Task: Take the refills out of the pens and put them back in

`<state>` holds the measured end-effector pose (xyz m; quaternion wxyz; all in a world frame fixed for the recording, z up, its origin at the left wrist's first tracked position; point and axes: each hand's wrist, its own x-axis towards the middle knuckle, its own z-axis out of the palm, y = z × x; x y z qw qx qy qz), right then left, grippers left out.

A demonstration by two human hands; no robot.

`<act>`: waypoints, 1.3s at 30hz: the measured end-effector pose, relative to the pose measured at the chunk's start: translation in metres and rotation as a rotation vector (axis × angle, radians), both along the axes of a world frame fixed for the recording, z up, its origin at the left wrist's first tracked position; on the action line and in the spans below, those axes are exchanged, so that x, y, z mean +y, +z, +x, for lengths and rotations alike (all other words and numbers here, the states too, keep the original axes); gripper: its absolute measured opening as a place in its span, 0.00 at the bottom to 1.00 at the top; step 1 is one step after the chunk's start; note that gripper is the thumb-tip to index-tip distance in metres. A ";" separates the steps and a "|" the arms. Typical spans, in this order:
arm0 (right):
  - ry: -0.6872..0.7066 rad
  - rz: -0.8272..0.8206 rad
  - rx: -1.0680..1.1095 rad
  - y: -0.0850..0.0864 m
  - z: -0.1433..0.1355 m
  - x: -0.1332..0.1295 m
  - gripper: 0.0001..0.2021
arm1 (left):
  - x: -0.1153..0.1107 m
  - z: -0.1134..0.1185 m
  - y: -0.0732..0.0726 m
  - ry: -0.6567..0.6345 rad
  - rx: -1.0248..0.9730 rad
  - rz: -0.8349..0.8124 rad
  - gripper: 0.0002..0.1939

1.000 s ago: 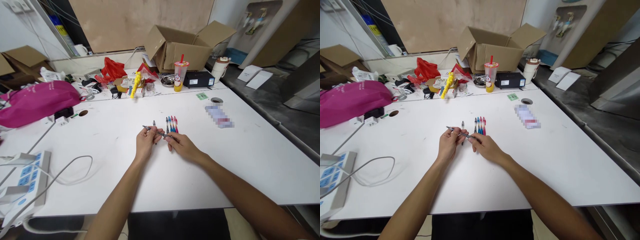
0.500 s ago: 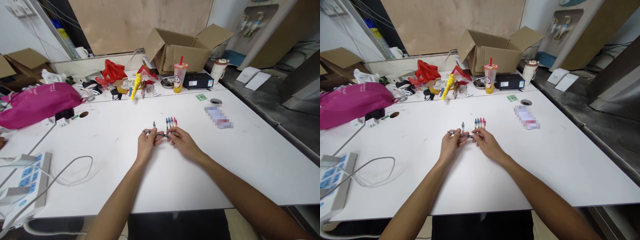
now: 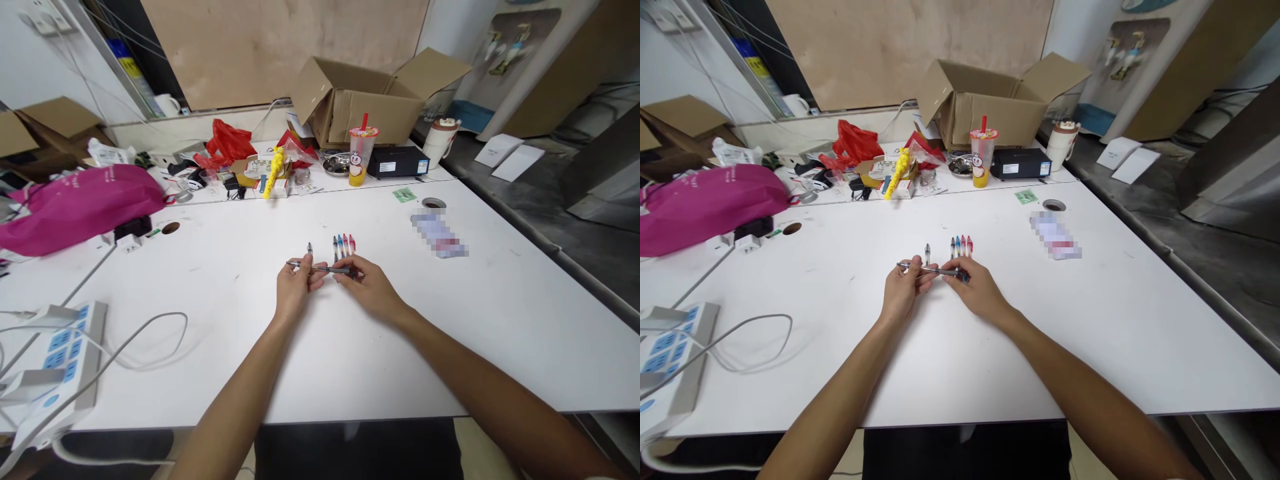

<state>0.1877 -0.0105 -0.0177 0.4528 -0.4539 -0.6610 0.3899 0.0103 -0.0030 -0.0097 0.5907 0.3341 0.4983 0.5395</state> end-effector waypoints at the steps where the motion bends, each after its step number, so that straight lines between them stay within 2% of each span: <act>1: -0.007 0.056 -0.002 0.000 0.001 0.000 0.07 | 0.000 0.000 0.001 0.005 -0.008 -0.014 0.21; 5: -0.004 0.151 -0.007 0.003 0.004 0.002 0.06 | 0.000 0.001 0.006 0.044 -0.077 -0.062 0.20; 13: -0.081 0.025 0.064 0.013 0.017 0.007 0.13 | 0.003 -0.005 0.012 0.161 -0.174 -0.051 0.17; 18: -0.125 0.008 0.111 0.015 0.034 0.014 0.15 | 0.005 -0.012 0.015 0.228 -0.168 -0.042 0.17; 23: -0.090 -0.064 0.193 0.013 0.035 0.015 0.14 | 0.005 -0.014 0.012 0.216 -0.102 -0.014 0.19; 29: 0.012 -0.124 0.033 0.007 0.019 0.007 0.15 | 0.004 -0.008 0.005 0.166 -0.029 0.035 0.22; 39: -0.082 -0.097 0.008 0.002 0.013 0.004 0.17 | 0.001 -0.002 0.007 0.128 -0.011 0.044 0.23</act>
